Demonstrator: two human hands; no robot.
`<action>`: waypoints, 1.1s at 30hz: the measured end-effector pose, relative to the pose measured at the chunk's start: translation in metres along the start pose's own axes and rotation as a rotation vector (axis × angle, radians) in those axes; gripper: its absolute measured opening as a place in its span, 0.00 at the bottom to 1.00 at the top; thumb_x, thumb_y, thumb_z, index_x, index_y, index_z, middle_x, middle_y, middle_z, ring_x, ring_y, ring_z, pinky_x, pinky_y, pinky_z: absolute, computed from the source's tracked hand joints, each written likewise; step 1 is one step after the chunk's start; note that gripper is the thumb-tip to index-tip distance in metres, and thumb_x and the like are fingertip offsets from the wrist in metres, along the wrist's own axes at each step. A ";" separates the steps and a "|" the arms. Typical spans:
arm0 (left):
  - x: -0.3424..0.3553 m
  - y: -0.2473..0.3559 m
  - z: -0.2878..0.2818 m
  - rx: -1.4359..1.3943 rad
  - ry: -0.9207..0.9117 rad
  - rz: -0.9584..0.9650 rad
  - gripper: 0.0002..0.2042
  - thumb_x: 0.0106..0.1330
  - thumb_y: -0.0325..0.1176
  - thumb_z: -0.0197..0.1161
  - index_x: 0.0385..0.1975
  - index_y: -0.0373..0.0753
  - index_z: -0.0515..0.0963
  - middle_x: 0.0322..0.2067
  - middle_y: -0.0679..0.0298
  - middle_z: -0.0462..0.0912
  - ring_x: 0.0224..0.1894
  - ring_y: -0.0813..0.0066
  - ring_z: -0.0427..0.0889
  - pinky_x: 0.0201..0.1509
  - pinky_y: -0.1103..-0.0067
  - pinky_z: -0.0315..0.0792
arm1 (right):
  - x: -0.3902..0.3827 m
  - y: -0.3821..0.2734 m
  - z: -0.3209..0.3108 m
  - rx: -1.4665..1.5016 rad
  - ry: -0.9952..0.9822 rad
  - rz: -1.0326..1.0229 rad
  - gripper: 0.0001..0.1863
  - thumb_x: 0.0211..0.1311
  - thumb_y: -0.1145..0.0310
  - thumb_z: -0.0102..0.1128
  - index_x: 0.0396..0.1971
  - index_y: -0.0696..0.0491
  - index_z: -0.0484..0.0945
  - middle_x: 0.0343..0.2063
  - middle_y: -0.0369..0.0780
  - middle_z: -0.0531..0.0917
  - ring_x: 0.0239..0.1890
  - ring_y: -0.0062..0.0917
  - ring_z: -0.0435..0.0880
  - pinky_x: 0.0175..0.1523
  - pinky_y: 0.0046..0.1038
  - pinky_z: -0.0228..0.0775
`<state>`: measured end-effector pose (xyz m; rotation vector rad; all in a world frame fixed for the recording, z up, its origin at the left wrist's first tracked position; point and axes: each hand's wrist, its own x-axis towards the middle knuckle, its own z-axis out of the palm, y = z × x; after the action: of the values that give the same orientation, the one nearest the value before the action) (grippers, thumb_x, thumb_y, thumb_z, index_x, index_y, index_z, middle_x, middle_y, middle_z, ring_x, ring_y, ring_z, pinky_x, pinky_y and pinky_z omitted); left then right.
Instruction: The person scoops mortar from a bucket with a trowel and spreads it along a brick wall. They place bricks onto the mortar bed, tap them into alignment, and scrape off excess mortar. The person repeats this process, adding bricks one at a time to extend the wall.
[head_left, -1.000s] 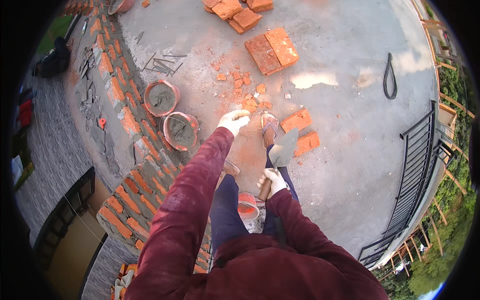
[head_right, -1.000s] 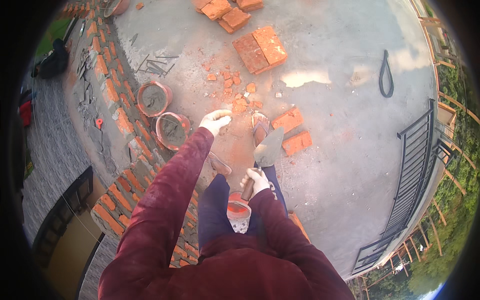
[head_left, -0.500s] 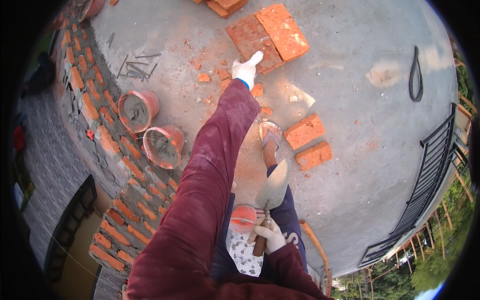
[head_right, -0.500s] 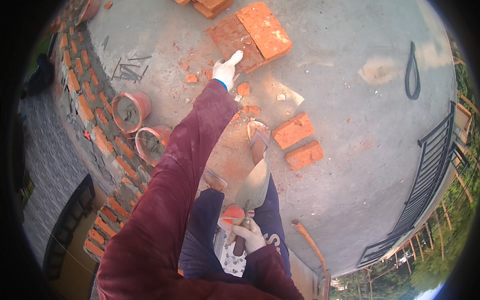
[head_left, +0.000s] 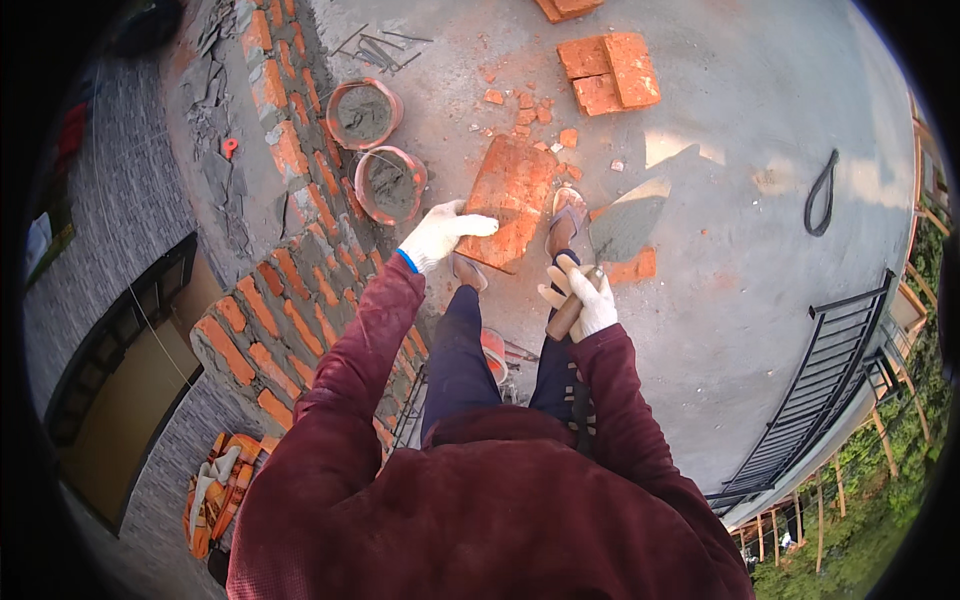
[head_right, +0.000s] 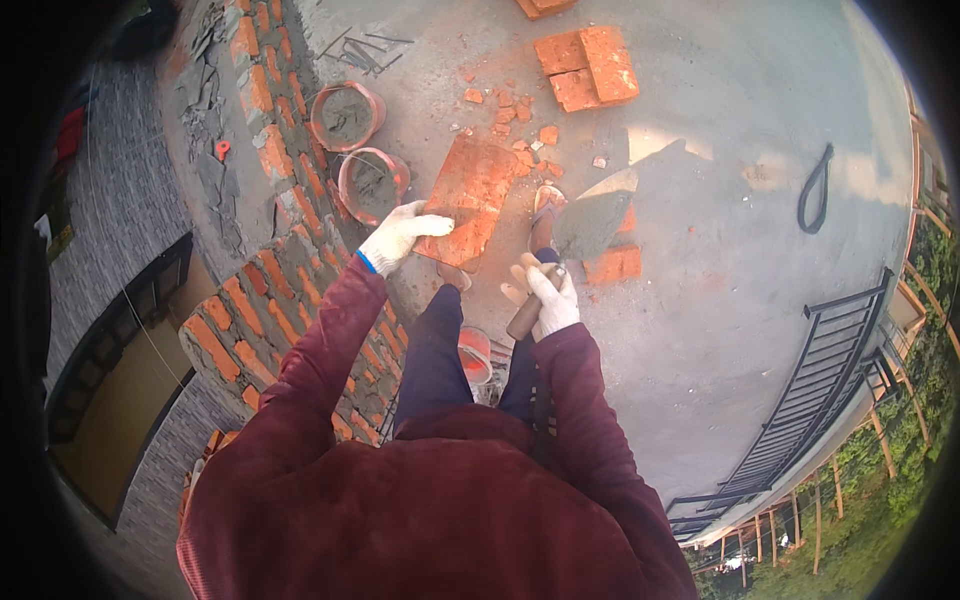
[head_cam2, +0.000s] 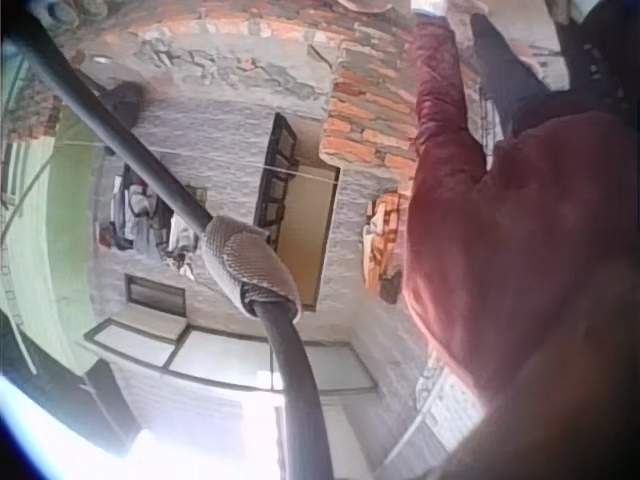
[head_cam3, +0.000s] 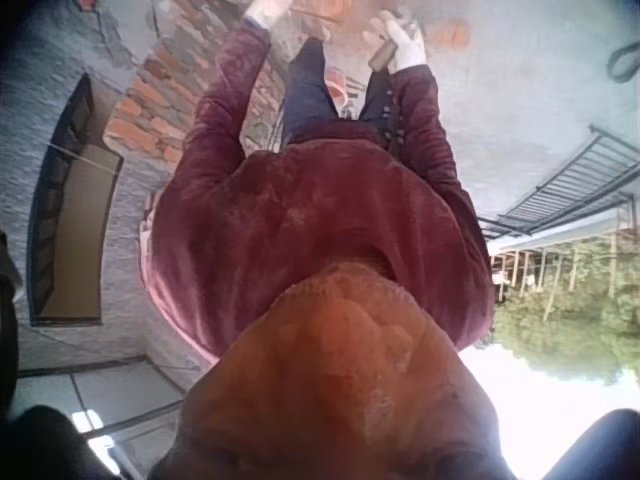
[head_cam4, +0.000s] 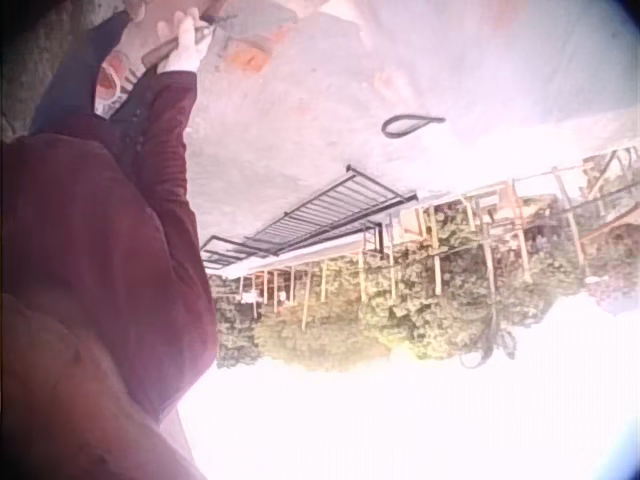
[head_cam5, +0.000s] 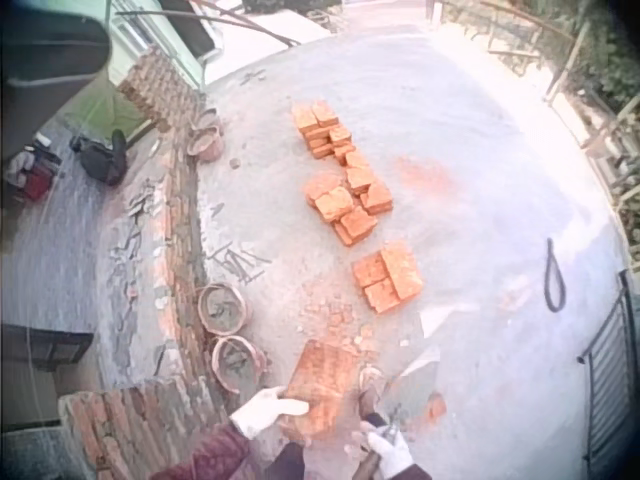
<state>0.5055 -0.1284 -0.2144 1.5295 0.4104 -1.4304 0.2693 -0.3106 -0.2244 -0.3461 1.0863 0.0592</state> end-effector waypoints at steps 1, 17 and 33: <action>-0.041 -0.010 -0.004 -0.055 -0.051 0.026 0.34 0.58 0.41 0.75 0.61 0.28 0.74 0.52 0.58 0.84 0.53 0.70 0.83 0.59 0.72 0.77 | -0.006 -0.009 0.015 -0.018 -0.049 0.017 0.16 0.69 0.70 0.64 0.50 0.53 0.67 0.61 0.50 0.75 0.59 0.41 0.80 0.58 0.53 0.81; -0.395 -0.054 0.008 -0.005 0.574 0.589 0.59 0.50 0.51 0.77 0.76 0.30 0.48 0.70 0.41 0.63 0.72 0.55 0.68 0.73 0.67 0.64 | -0.214 0.029 0.274 -0.742 -0.692 -0.227 0.17 0.54 0.78 0.75 0.38 0.50 0.74 0.33 0.32 0.76 0.35 0.19 0.78 0.42 0.24 0.73; -0.663 -0.225 -0.281 0.620 1.472 0.700 0.65 0.34 0.60 0.85 0.77 0.41 0.59 0.56 0.46 0.76 0.62 0.49 0.77 0.68 0.63 0.71 | -0.322 0.205 0.371 -0.791 -0.961 -0.295 0.23 0.59 0.69 0.68 0.51 0.64 0.71 0.58 0.58 0.76 0.54 0.46 0.84 0.53 0.46 0.85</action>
<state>0.3234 0.4403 0.2464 2.6850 0.1873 0.3623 0.3911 0.0353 0.1617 -1.0543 0.0043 0.3577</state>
